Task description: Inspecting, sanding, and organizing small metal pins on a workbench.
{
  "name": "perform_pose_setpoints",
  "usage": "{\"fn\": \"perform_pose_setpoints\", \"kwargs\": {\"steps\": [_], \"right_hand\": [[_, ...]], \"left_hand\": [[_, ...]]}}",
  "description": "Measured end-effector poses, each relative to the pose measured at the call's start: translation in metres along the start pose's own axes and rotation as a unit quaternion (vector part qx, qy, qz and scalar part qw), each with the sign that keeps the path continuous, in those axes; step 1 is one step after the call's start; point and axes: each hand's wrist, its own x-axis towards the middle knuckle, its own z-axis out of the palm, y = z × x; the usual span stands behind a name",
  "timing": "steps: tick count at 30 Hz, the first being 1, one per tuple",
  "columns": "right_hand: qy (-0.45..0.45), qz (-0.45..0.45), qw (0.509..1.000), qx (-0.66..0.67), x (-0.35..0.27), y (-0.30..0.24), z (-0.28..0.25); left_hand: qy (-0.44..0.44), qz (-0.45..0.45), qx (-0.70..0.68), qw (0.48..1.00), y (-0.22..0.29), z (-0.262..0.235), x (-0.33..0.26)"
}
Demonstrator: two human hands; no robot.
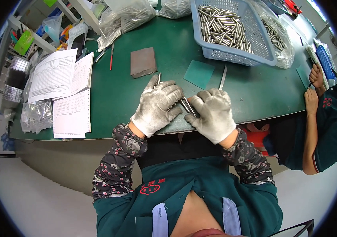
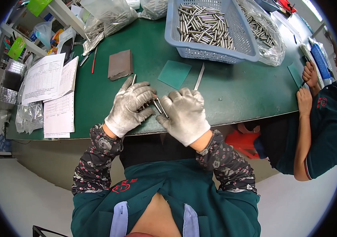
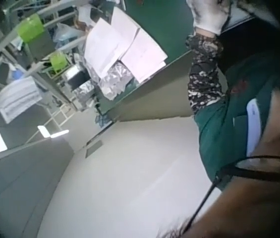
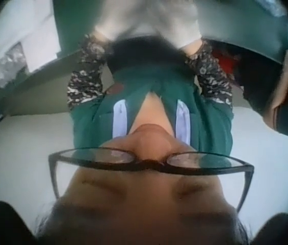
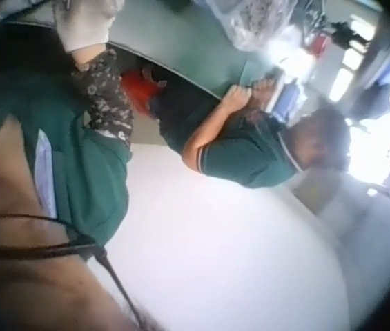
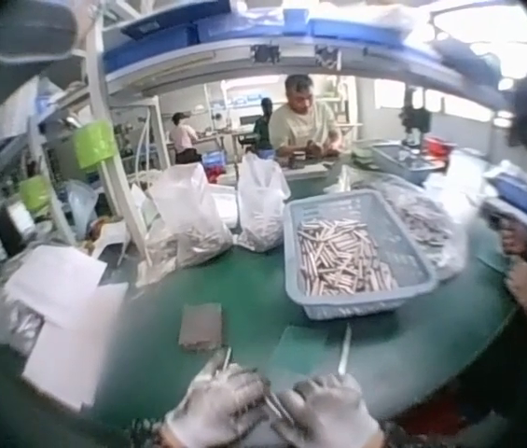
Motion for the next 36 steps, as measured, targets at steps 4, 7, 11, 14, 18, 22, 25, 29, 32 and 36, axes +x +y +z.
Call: {"fn": "perform_pose_setpoints", "kwargs": {"steps": [4,7,11,14,18,22,25,29,32,36], "right_hand": [[0.005,0.016,1.0,0.007,-0.003,-0.001,0.005],[-0.007,0.035,0.999,-0.012,-0.004,-0.001,0.001],[-0.006,0.026,0.999,-0.027,-0.007,0.0,-0.001],[0.004,0.041,0.997,-0.061,-0.008,-0.004,0.0],[0.023,0.09,0.993,-0.067,-0.009,-0.008,0.0],[-0.02,0.132,0.991,0.009,-0.014,-0.018,-0.003],[0.022,0.116,0.991,0.069,-0.009,-0.017,0.005],[0.029,0.101,0.991,0.078,0.0,-0.013,0.008],[-0.023,0.078,0.996,0.025,0.002,-0.014,0.006],[-0.115,0.074,0.991,0.01,0.008,-0.014,-0.001]], "left_hand": [[0.028,-0.018,-0.023,0.999,0.007,0.0,0.003],[0.057,-0.041,0.02,0.997,0.01,-0.003,0.007],[0.059,-0.051,0.034,0.996,0.011,-0.001,0.008],[0.066,-0.048,0.043,0.996,0.014,0.0,0.009],[0.057,-0.088,0.051,0.993,0.014,0.005,0.01],[0.049,-0.111,0.082,0.989,0.019,0.004,0.014],[0.034,-0.076,0.059,0.995,0.016,0.003,0.014],[0.017,-0.036,0.023,0.999,0.01,-0.002,0.01],[0.048,-0.024,0.031,0.998,0.009,-0.008,0.003],[-0.001,-0.043,0.041,0.998,0.007,-0.014,-0.007]]}}
